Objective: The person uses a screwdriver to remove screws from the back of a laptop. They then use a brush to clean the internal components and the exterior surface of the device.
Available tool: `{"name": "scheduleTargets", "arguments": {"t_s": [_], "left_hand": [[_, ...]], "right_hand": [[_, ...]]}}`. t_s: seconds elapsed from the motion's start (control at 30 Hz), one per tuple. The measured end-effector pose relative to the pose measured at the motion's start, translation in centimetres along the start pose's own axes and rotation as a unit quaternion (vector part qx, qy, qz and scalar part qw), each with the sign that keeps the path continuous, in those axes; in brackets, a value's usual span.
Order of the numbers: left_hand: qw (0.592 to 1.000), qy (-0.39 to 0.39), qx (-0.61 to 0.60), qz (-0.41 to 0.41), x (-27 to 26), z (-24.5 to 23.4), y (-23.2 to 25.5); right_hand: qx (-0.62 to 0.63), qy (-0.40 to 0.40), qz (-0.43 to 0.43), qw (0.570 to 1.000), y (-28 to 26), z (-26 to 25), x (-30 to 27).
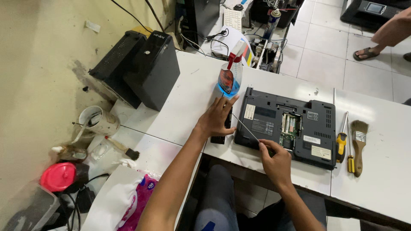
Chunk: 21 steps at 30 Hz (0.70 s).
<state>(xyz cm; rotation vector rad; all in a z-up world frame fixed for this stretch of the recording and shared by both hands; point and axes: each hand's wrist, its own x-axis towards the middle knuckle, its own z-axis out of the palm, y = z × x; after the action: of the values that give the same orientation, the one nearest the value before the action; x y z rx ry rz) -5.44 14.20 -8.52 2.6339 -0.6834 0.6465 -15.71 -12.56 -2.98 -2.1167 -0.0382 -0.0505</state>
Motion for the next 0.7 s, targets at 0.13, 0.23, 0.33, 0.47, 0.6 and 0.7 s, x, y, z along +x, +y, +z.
{"name": "scheduleTargets", "arguments": {"t_s": [0.13,0.23,0.33,0.47,0.6,0.7], "left_hand": [[0.996,-0.005,-0.079,-0.035,-0.9,-0.7,-0.4],[0.993,-0.004,-0.103,-0.056,-1.0,-1.6,-0.2],[0.982,0.038,-0.157,-0.102,-2.1,-3.3,0.7],[0.979,0.074,-0.106,-0.155,-4.0,-3.1,1.6],[0.983,0.103,-0.074,-0.131,-2.1,-1.2,4.6],[0.986,0.045,-0.12,-0.109,1.9,1.8,9.2]], "right_hand": [[-0.009,0.012,0.003,1.0,1.0,0.3,-0.6],[-0.026,0.022,0.011,0.999,1.8,0.3,-0.7],[-0.03,0.021,0.008,0.999,2.6,-0.1,-1.1],[-0.003,0.036,0.027,0.999,2.6,-2.2,-1.7],[-0.029,0.069,0.04,0.996,4.8,-5.5,-2.2],[-0.06,0.102,0.041,0.992,6.3,-8.9,-2.1]]}}
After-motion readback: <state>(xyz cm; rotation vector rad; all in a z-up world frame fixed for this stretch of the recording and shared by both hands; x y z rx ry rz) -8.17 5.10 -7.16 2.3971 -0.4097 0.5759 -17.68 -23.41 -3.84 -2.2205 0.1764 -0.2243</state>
